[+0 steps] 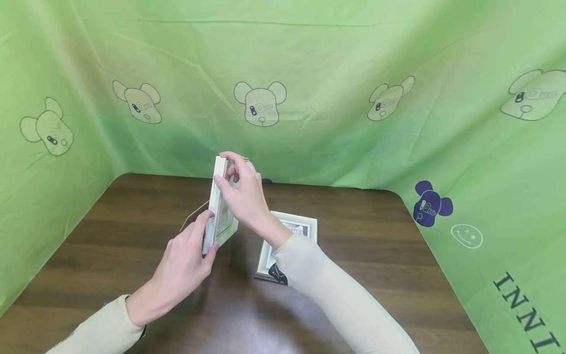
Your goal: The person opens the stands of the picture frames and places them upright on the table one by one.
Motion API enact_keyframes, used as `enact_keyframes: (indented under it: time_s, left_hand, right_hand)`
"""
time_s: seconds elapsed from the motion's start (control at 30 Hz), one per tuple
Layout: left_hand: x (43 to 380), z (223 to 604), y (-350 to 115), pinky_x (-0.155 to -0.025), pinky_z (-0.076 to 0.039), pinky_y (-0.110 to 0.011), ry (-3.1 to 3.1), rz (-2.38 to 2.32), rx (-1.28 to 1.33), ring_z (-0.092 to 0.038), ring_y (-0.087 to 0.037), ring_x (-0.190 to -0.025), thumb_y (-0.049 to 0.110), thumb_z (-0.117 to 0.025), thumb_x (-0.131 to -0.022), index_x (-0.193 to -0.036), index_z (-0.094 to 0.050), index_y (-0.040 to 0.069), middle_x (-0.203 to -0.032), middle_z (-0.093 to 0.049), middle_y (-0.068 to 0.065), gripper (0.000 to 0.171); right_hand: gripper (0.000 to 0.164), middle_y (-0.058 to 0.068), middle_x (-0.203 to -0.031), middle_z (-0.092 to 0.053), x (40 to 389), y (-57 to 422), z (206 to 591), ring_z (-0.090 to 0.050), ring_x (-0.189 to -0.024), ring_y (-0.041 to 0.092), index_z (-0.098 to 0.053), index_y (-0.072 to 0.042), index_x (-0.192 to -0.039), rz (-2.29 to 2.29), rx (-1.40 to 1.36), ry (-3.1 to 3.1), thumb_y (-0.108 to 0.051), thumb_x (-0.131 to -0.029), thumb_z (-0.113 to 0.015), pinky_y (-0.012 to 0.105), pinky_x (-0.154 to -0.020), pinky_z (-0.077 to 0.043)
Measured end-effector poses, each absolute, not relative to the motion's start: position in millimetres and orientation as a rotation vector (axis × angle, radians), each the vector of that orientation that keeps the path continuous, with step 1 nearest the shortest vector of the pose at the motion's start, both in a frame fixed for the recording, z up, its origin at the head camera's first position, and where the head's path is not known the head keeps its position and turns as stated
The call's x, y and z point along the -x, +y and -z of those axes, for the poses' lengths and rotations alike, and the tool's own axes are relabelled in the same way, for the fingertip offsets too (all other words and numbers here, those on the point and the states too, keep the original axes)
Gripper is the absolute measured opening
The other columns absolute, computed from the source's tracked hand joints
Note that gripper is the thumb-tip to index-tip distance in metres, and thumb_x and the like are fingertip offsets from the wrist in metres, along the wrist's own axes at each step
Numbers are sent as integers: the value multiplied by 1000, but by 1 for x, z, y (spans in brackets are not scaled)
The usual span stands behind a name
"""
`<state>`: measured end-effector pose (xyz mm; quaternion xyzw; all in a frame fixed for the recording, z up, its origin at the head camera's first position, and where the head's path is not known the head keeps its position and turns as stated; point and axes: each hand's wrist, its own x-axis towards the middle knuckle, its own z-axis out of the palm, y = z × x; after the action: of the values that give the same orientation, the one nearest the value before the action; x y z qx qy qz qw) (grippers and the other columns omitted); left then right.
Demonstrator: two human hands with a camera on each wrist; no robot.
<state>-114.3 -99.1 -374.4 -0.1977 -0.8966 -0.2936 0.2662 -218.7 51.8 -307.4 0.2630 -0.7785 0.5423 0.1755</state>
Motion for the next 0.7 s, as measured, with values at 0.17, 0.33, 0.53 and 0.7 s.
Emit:
enact_keyframes:
  time_s: [0.17, 0.33, 0.53, 0.7]
  left_hand:
    - [116, 377, -102, -64, -62, -49, -2412, 803, 524, -74, -37, -79, -8, -84, -78, -142, -48, 5, -101, -67, -17, 74]
    - [117, 380, -106, -65, -63, -50, -2402, 813, 504, -74, -38, -79, -8, -84, -78, -143, -49, 5, -104, -67, -17, 75]
    - [117, 385, -109, -69, -62, -53, -2382, 843, 485, -74, -40, -84, -8, -86, -77, -142, -51, 3, -105, -68, -19, 75]
    - [120, 386, -108, -74, -62, -54, -2365, 872, 493, -74, -40, -90, -8, -87, -76, -142, -51, 3, -108, -69, -21, 75]
  right_hand:
    - [44, 8, -89, -62, 218, 51, 307, -52, -87, 22, -60, -7, -139, -1510, -770, -2215, -8, -96, -69, 43, -79, -44]
    - [43, 7, -89, -62, 216, 49, 304, -51, -88, 22, -60, -6, -139, -1463, -809, -2221, -7, -97, -69, 37, -77, -41]
    - [44, 7, -90, -63, 215, 49, 304, -51, -89, 22, -59, -6, -140, -1406, -856, -2238, -6, -97, -68, 40, -77, -41]
    - [45, 7, -92, -63, 214, 52, 302, -51, -90, 23, -58, -5, -142, -1359, -879, -2231, -6, -97, -68, 36, -76, -40]
